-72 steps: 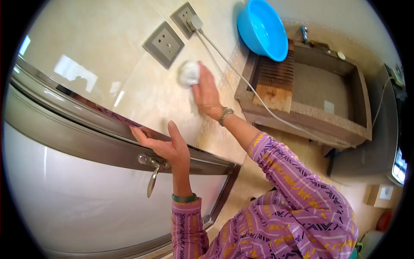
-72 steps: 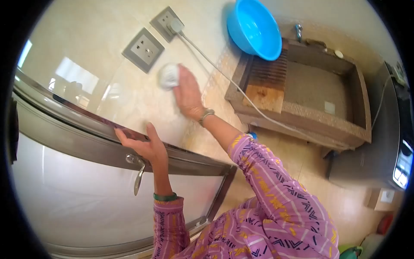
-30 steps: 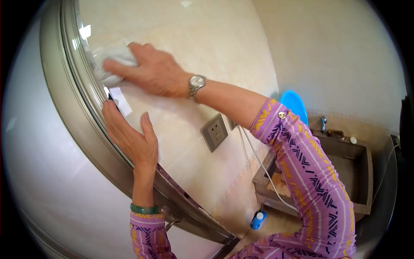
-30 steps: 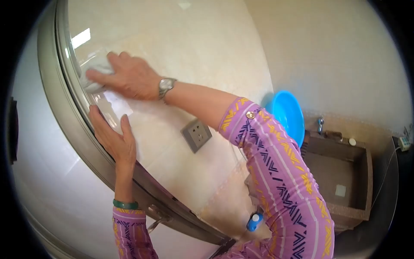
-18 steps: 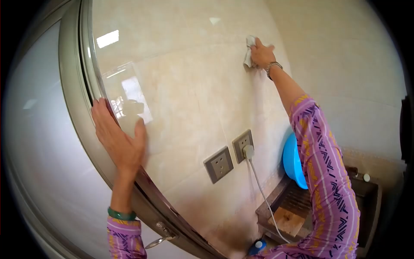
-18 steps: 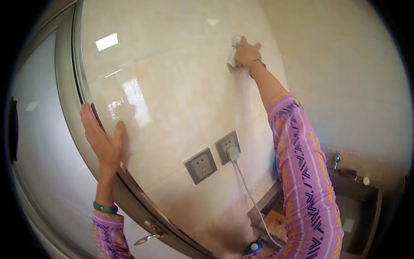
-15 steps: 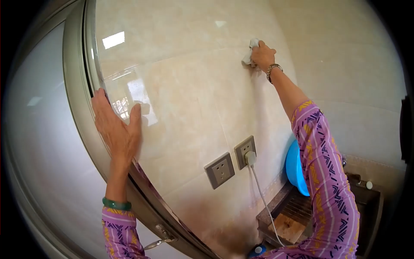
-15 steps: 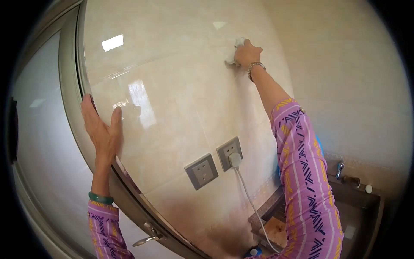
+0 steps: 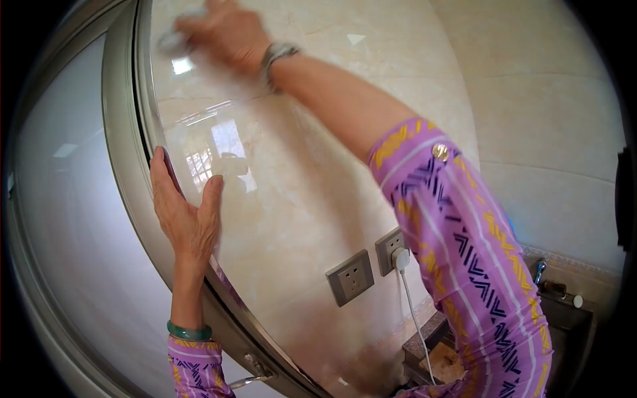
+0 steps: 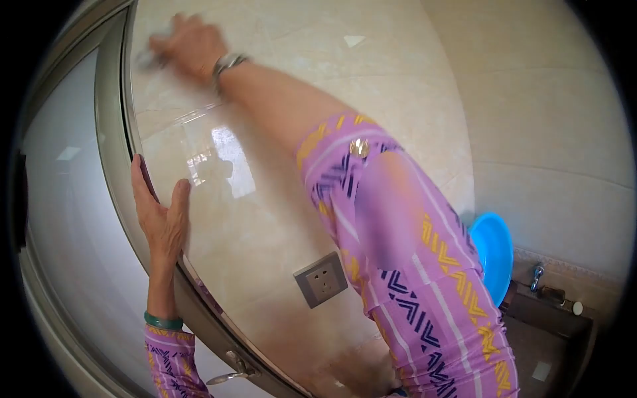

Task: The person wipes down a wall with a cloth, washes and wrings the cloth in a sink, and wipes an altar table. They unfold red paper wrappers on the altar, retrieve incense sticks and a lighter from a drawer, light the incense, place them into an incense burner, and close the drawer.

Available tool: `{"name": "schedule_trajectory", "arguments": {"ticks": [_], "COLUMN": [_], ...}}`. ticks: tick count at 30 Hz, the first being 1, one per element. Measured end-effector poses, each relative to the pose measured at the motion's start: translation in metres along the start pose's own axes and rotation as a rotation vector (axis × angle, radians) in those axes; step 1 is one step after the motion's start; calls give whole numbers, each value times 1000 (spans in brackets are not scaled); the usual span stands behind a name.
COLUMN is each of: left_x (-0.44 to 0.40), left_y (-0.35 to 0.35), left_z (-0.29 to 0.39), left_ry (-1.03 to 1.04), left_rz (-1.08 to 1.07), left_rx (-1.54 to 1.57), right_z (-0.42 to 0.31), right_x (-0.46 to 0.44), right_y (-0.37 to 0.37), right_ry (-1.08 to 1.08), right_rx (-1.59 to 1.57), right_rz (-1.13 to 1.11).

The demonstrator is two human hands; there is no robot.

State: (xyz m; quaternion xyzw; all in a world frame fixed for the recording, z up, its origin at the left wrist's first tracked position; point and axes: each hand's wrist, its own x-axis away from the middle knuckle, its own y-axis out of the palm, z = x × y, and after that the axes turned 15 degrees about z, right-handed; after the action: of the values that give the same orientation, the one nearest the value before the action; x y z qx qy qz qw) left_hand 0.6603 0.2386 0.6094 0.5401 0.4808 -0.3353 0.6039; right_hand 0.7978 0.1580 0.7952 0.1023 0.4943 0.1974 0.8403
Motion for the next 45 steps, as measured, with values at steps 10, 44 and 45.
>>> {"name": "schedule_trajectory", "arguments": {"ticks": [10, 44, 45], "left_x": [13, 18, 17], "left_y": [2, 4, 7], "left_z": [-1, -41, -38], "left_ry": [-33, 7, 27], "left_rz": [10, 73, 58], "left_rx": [66, 46, 24], "right_z": [262, 252, 264], "right_x": [136, 299, 316], "right_y": [-226, -335, -333], "right_ry": [580, 1135, 1093], "right_rx": [1180, 1142, 1202], "right_rz": [-405, 65, -190]}}
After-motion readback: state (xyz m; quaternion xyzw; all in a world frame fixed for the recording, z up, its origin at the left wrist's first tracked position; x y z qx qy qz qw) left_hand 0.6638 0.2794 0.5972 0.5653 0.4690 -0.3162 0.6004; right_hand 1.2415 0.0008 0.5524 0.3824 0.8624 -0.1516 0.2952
